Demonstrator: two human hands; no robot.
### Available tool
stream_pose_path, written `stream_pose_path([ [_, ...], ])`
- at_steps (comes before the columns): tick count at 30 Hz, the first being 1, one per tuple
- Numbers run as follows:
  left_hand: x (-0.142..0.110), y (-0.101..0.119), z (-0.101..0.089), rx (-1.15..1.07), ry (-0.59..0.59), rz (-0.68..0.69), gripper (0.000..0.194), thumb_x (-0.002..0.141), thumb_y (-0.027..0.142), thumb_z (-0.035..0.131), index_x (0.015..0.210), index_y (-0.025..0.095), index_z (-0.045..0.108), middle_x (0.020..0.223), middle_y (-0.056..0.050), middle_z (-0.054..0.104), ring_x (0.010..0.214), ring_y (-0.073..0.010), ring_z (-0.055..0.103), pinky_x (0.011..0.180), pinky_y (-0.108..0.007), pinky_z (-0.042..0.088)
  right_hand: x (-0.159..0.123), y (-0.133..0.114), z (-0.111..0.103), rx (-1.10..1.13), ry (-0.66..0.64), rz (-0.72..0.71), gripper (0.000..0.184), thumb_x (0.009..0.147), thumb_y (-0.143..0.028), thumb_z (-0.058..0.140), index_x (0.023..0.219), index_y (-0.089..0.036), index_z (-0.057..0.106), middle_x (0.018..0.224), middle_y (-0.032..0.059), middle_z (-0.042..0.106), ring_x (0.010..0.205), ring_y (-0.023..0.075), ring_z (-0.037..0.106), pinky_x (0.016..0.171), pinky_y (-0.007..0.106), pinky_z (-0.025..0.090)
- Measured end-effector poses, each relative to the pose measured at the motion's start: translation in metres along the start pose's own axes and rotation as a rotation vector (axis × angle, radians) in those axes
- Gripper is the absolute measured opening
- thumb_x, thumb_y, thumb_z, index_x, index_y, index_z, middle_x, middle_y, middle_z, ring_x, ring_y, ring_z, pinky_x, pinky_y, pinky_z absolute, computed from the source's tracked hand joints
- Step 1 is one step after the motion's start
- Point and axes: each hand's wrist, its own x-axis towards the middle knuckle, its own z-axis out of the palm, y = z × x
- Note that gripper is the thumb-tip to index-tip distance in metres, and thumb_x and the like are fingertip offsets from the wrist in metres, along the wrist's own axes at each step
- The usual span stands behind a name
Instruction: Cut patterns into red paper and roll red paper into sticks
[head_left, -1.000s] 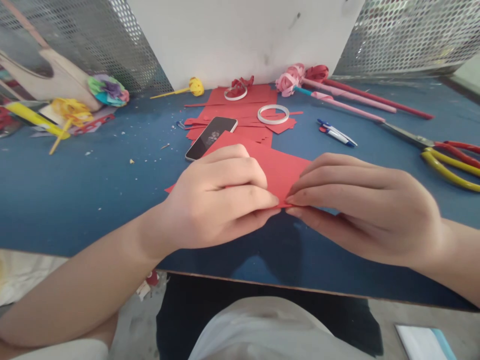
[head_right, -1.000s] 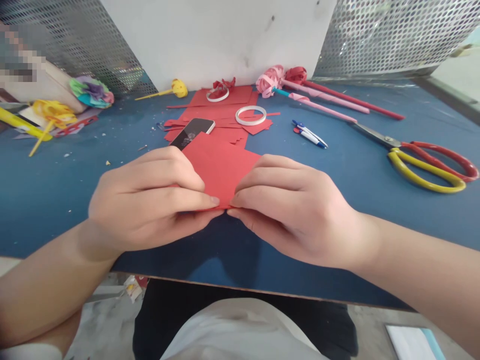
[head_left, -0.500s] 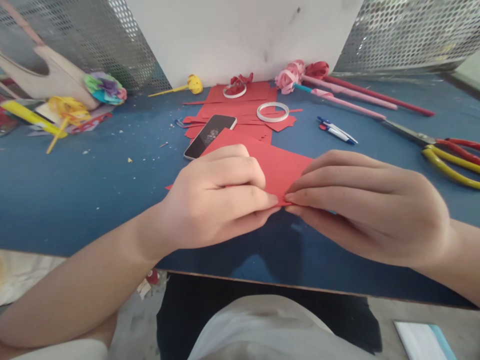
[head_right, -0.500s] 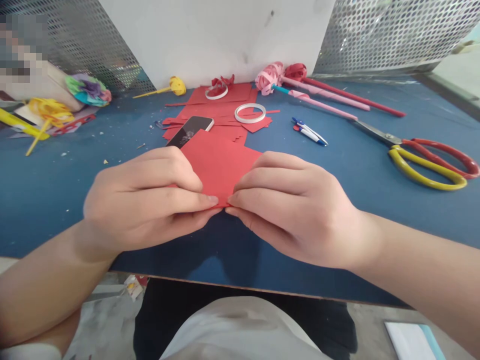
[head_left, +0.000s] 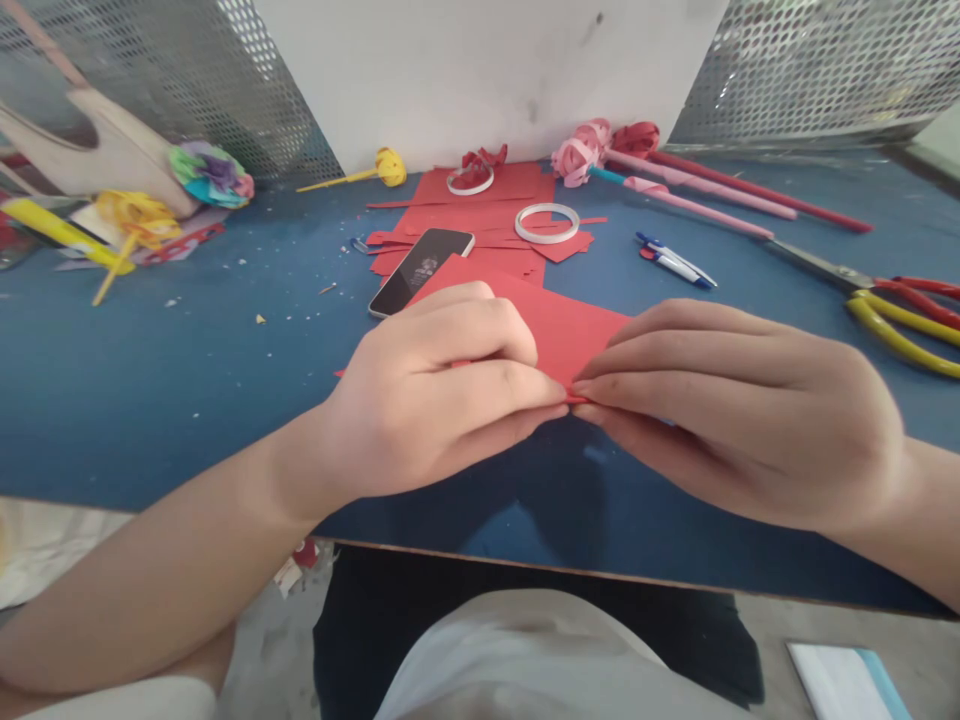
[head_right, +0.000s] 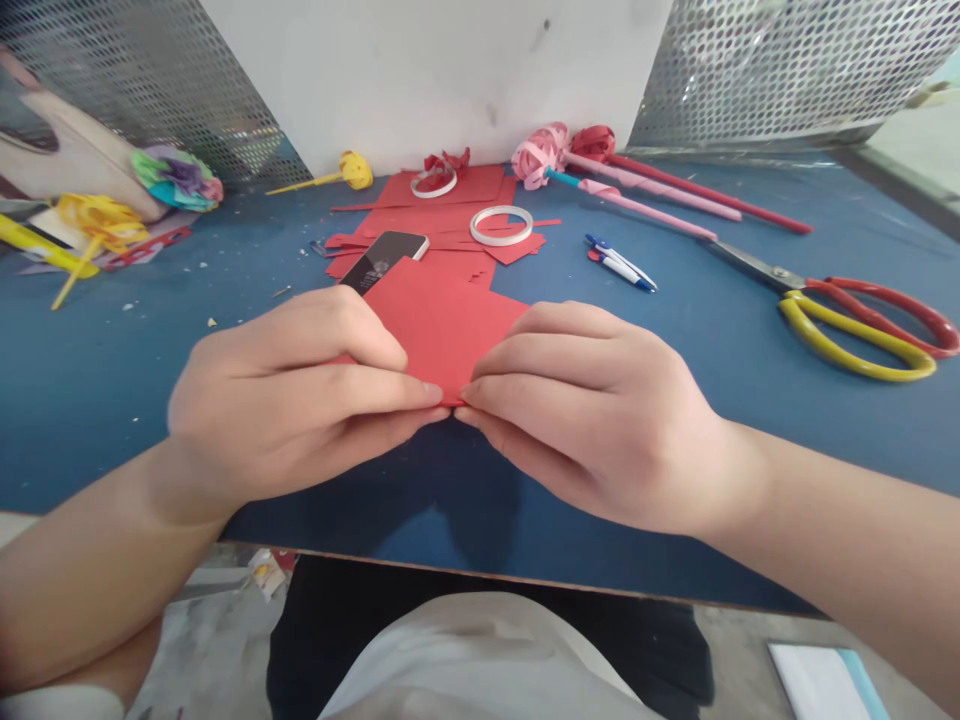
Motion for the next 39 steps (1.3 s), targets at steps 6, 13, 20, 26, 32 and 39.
stream_pose_path([
  [6, 0.001, 0.002, 0.000, 0.004, -0.011, 0.000, 0.005, 0.098, 0.025, 0.072, 0.094, 0.026, 0.072, 0.086, -0.003, 0.072, 0.076, -0.0175, 0.066, 0.075, -0.037, 0.057, 0.000, 0.001, 0.000, 0.010, 0.002, -0.010, 0.006, 0.099, -0.011, 0.073, 0.102, -0.016, 0.072, 0.095, 0.0073, 0.080, 0.088, 0.0206, 0.072, 0.085, 0.041, 0.064],
  [13, -0.001, 0.000, 0.002, -0.021, -0.023, -0.017, 0.005, 0.098, 0.026, 0.072, 0.094, 0.026, 0.071, 0.086, -0.002, 0.072, 0.074, -0.0162, 0.064, 0.074, -0.035, 0.058, 0.002, 0.002, 0.002, 0.029, 0.027, 0.014, 0.010, 0.095, -0.011, 0.078, 0.102, -0.015, 0.072, 0.095, 0.0105, 0.077, 0.085, 0.0232, 0.074, 0.080, 0.042, 0.065],
  [20, -0.001, -0.001, 0.002, -0.025, -0.057, -0.018, 0.007, 0.099, 0.026, 0.070, 0.092, 0.024, 0.069, 0.085, -0.003, 0.071, 0.074, -0.0166, 0.062, 0.073, -0.035, 0.056, -0.001, 0.000, 0.001, -0.041, -0.008, 0.015, 0.011, 0.097, -0.013, 0.076, 0.103, -0.019, 0.070, 0.098, 0.0086, 0.078, 0.086, 0.0230, 0.075, 0.086, 0.043, 0.065],
  [26, 0.000, -0.003, 0.004, -0.039, -0.066, 0.034, 0.009, 0.099, 0.023, 0.070, 0.090, 0.021, 0.069, 0.081, -0.003, 0.069, 0.072, -0.0164, 0.057, 0.068, -0.034, 0.053, -0.003, 0.001, 0.004, -0.024, -0.024, -0.009, 0.010, 0.097, -0.012, 0.074, 0.104, -0.017, 0.071, 0.100, 0.0103, 0.079, 0.087, 0.0238, 0.075, 0.085, 0.042, 0.064],
  [32, -0.002, -0.007, 0.007, -0.043, -0.089, 0.031, 0.006, 0.096, 0.020, 0.073, 0.090, 0.019, 0.071, 0.085, -0.005, 0.069, 0.074, -0.0174, 0.057, 0.071, -0.034, 0.052, -0.005, 0.004, 0.006, -0.007, -0.058, -0.005, 0.003, 0.099, -0.013, 0.072, 0.101, -0.015, 0.071, 0.100, 0.0113, 0.078, 0.088, 0.0232, 0.074, 0.085, 0.041, 0.063],
  [39, -0.002, -0.008, 0.007, -0.092, -0.100, 0.016, 0.011, 0.096, 0.013, 0.071, 0.085, 0.016, 0.071, 0.081, -0.005, 0.068, 0.074, -0.0150, 0.054, 0.070, -0.032, 0.050, -0.006, 0.006, 0.009, 0.022, -0.046, -0.016, 0.005, 0.097, -0.009, 0.073, 0.099, -0.014, 0.072, 0.099, 0.0117, 0.078, 0.091, 0.0239, 0.075, 0.086, 0.040, 0.064],
])
